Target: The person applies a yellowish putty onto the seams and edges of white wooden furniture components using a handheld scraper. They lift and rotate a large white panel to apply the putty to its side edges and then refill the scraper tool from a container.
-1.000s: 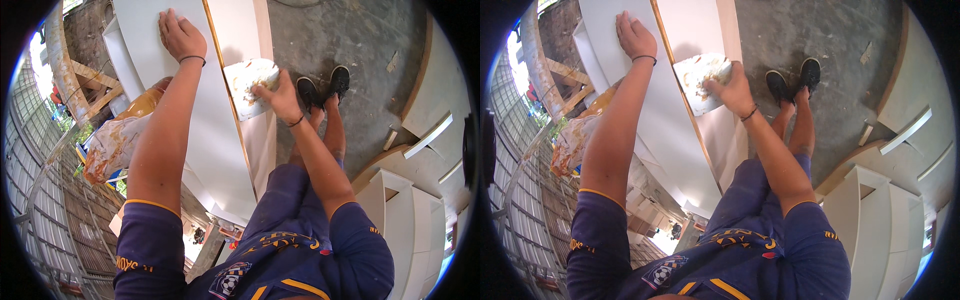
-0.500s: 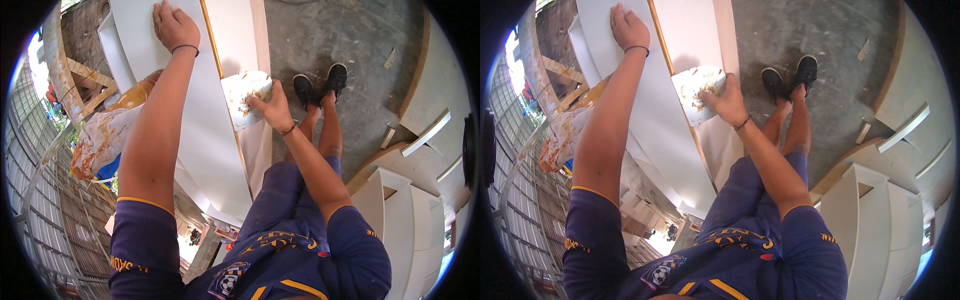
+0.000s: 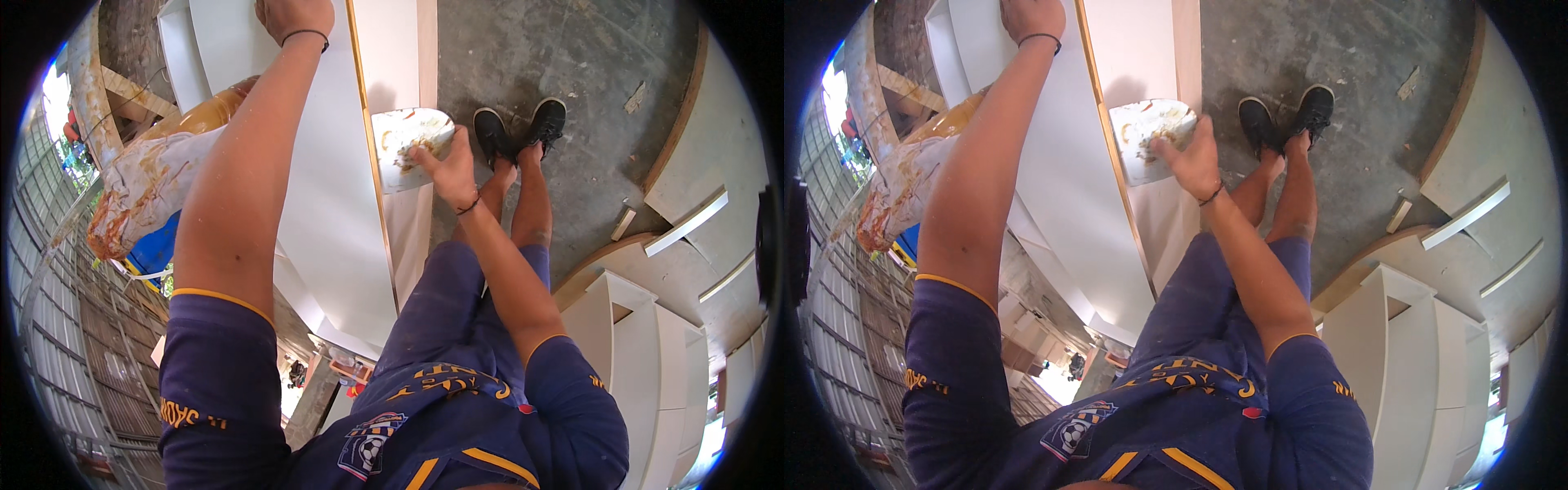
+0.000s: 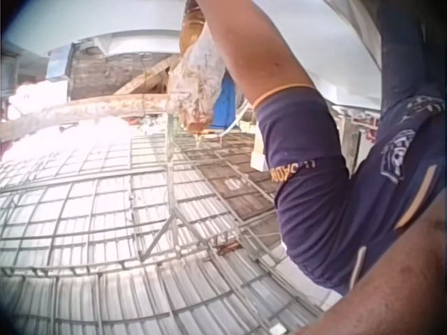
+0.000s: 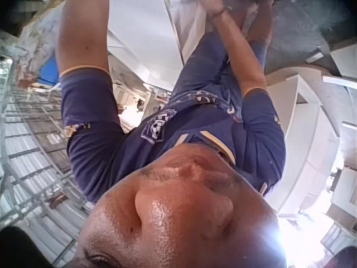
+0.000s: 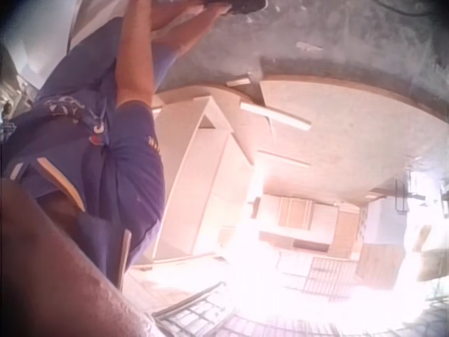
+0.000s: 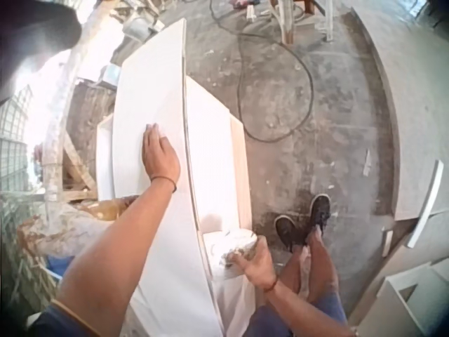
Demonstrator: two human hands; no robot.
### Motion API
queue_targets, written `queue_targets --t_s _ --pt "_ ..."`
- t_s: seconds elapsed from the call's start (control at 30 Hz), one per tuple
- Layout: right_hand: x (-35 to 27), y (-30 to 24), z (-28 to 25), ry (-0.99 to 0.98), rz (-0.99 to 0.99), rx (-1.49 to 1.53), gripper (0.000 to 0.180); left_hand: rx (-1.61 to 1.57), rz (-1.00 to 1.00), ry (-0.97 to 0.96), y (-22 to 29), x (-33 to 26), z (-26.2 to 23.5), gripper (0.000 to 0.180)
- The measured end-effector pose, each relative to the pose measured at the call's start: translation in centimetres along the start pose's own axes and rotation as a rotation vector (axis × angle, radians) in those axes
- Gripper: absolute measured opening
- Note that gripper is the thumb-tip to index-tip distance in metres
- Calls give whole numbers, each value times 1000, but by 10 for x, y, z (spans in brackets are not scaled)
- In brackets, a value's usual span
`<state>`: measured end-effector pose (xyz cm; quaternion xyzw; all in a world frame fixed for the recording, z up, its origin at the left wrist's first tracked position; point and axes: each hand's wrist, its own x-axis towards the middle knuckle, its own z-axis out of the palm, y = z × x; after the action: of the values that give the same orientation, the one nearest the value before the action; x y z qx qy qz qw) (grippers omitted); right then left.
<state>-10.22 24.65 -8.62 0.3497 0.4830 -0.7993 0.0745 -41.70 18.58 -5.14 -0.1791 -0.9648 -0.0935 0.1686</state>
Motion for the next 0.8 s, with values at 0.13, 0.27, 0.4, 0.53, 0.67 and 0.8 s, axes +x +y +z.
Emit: queue_targets --t_s 0.13,0.27,0.4,0.53,0.67,0.8 --pt "-14 -6 -6 -23 63 76 55 13 -11 -6 -5 3 -1 41" --pt "-34 22 -3 -54 66 65 53 -19 -71 -24 10 0 0 40" --pt "-30 30 3 -8 35 34 53 -29 -51 -14 0 3 2 40" --pt "-38 23 -8 -34 109 78 53 -190 -14 -29 -6 -3 -6 40" --pt "-64 32 -9 -60 65 154 56 -498 -27 -99 32 -50 -50 40" --pt "-78 50 -4 -82 73 67 57 -630 -61 -137 74 -125 -123 36"
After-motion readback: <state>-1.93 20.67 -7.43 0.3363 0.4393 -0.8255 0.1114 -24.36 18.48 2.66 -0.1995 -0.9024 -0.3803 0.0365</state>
